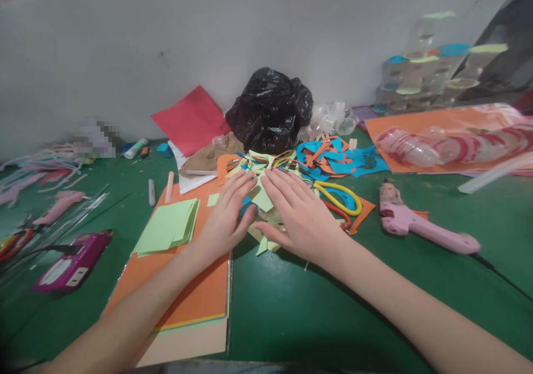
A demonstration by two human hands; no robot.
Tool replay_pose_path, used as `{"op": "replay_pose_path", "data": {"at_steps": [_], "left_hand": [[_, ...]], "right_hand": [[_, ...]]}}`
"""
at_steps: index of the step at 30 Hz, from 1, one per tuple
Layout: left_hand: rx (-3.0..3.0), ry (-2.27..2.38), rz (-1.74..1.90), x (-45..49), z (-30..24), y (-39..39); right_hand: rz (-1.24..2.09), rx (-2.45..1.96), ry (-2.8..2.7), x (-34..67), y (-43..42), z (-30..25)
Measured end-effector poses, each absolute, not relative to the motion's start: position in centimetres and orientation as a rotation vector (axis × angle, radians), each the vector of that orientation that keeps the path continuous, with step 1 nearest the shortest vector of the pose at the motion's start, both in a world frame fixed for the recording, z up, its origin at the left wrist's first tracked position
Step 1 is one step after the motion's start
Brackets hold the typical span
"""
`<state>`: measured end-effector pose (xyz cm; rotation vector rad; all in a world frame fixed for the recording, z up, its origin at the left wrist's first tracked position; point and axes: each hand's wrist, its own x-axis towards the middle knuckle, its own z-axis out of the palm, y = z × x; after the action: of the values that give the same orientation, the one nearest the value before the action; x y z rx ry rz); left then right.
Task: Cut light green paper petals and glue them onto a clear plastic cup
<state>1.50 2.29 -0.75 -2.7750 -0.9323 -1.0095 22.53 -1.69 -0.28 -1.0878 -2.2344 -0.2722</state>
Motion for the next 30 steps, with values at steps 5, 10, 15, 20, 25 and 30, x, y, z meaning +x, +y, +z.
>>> {"op": "replay_pose_path", "data": {"at_steps": [5, 10, 15, 20, 25, 30], "left_hand": [[-2.826, -0.947, -0.910, 1.4, -0.9, 2.5], [-2.826, -0.957, -0.913, 1.3, -1.2, 2.6], [-2.806, -0.949, -0.907, 1.3, -1.4, 2.6], [-2.765, -0.945, -0.944, 1.3, -1.3, 2.4], [-2.742, -0.871, -0.912, 1.5, -1.2, 2.2], [-2.744, -0.866, -0.879, 1.6, -1.3, 2.2]], "right_hand": [[-0.255, -1.112, -2.278, 22.2, -1.6, -0.9], [-0.309, -1.096, -2.284, 22.2, -1.5, -1.1], [-0.278, -1.119, -2.280, 22.2, -1.5, -1.2], [-0.245, -1.129, -2.263, 22.1, -1.8, -1.2], [-0.285, -1.133, -2.255, 22.1, -1.9, -1.2], [-0.288, -1.155, -2.257, 22.1, -1.8, -1.5]]}}
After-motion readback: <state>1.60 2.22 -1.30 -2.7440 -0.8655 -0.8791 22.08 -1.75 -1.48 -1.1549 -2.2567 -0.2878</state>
